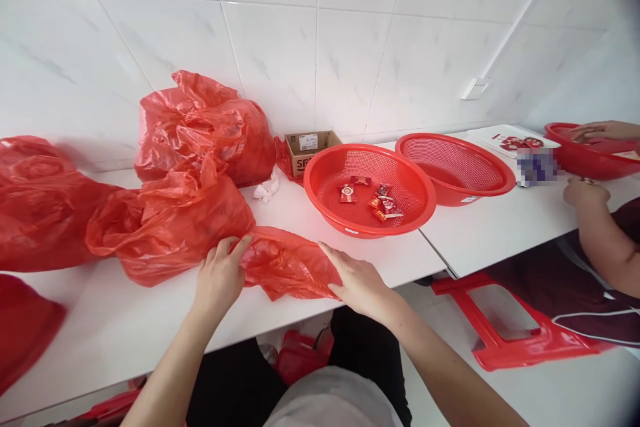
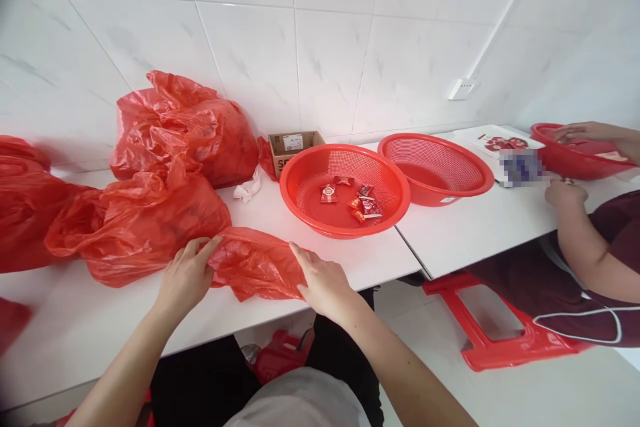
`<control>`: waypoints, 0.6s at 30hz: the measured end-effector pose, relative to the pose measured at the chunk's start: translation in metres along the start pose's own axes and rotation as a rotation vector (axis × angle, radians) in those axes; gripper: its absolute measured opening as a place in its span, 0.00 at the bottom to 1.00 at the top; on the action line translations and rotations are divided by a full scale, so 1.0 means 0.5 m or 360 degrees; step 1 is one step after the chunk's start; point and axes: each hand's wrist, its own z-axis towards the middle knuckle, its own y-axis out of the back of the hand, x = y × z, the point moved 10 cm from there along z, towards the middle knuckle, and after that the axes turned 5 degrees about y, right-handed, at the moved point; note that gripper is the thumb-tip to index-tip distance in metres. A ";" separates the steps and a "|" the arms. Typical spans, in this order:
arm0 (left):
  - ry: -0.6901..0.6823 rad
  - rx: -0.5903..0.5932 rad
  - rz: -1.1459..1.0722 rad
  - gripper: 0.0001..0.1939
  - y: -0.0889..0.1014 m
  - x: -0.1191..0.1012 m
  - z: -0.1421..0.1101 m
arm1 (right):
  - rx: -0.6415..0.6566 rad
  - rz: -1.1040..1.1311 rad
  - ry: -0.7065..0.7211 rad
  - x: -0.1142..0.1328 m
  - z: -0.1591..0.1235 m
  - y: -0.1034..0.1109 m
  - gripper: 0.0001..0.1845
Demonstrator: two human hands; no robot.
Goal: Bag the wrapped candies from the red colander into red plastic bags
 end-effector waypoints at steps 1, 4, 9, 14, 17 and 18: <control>-0.0004 -0.0006 -0.0044 0.27 0.001 -0.003 -0.006 | -0.0054 -0.0030 0.0031 0.008 0.002 0.011 0.42; 0.0019 -0.0045 -0.0243 0.22 0.003 -0.016 -0.027 | -0.0300 0.0027 0.0159 0.042 0.017 0.040 0.25; 0.0214 -0.0095 -0.0631 0.34 -0.023 -0.035 -0.048 | -0.0300 0.0056 0.0377 0.119 0.057 -0.019 0.16; 0.0437 -0.0139 -0.0819 0.48 -0.046 -0.018 -0.051 | 0.0178 0.0010 0.0759 0.214 0.021 -0.113 0.07; 0.0434 -0.0055 -0.0883 0.49 -0.048 -0.011 -0.048 | 0.0229 0.0188 0.0763 0.221 0.011 -0.092 0.10; 0.0416 -0.0024 -0.0903 0.49 -0.046 -0.015 -0.049 | 0.0154 0.0267 0.0719 0.215 0.018 -0.073 0.11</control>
